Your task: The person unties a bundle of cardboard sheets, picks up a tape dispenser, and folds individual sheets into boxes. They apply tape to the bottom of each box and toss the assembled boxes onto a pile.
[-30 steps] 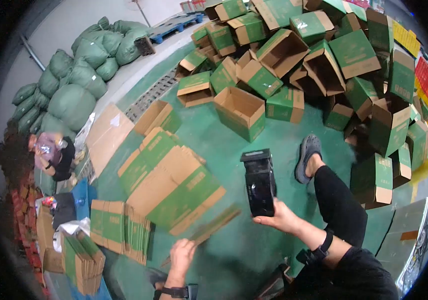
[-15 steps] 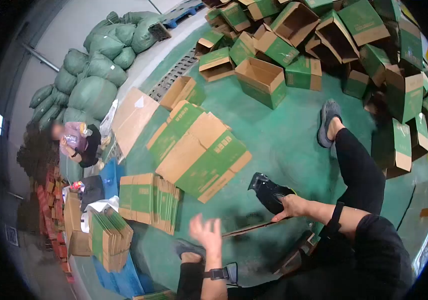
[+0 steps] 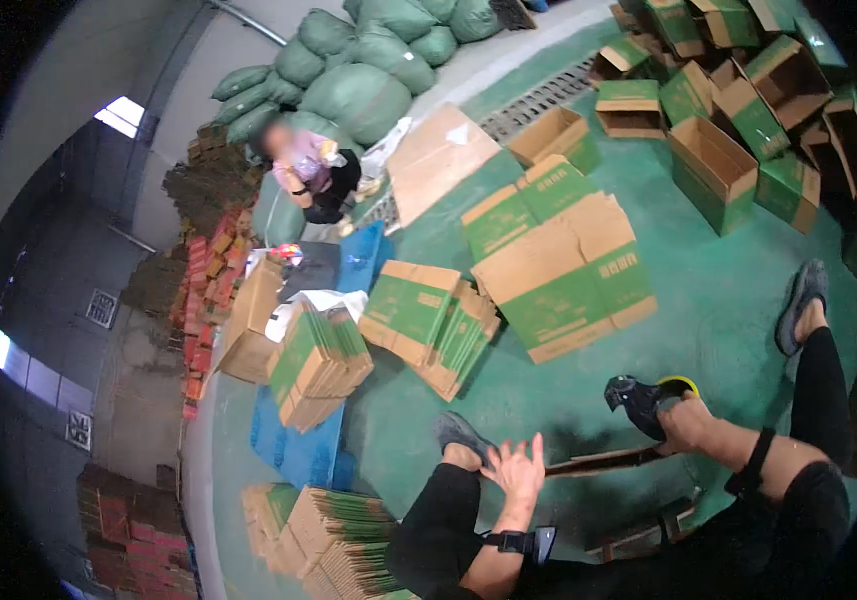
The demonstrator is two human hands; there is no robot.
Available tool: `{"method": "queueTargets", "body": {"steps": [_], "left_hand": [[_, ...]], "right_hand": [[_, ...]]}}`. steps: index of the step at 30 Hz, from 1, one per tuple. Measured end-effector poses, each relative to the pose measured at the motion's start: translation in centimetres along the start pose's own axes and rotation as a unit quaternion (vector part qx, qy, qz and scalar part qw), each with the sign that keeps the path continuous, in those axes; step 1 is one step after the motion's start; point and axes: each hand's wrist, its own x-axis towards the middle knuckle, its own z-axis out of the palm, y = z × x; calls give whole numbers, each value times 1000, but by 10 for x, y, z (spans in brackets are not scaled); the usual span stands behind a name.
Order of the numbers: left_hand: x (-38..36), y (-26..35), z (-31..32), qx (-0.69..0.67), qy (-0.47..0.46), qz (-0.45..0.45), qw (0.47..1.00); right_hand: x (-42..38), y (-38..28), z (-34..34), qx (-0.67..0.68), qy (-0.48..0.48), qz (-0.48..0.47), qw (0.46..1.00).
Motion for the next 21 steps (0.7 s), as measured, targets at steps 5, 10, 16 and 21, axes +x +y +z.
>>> {"method": "queueTargets", "body": {"steps": [5, 10, 16, 21], "left_hand": [[21, -15, 4, -188, -314, 27, 930], [61, 34, -19, -55, -221, 102, 968], [68, 55, 61, 108, -186, 74, 974], [63, 67, 94, 358, -104, 97, 923]], "right_hand": [[-2, -2, 0, 139, 213, 103, 962], [28, -13, -19, 188, 405, 141, 883], [67, -25, 2, 195, 543, 98, 811], [28, -20, -4, 218, 526, -79, 818]]}}
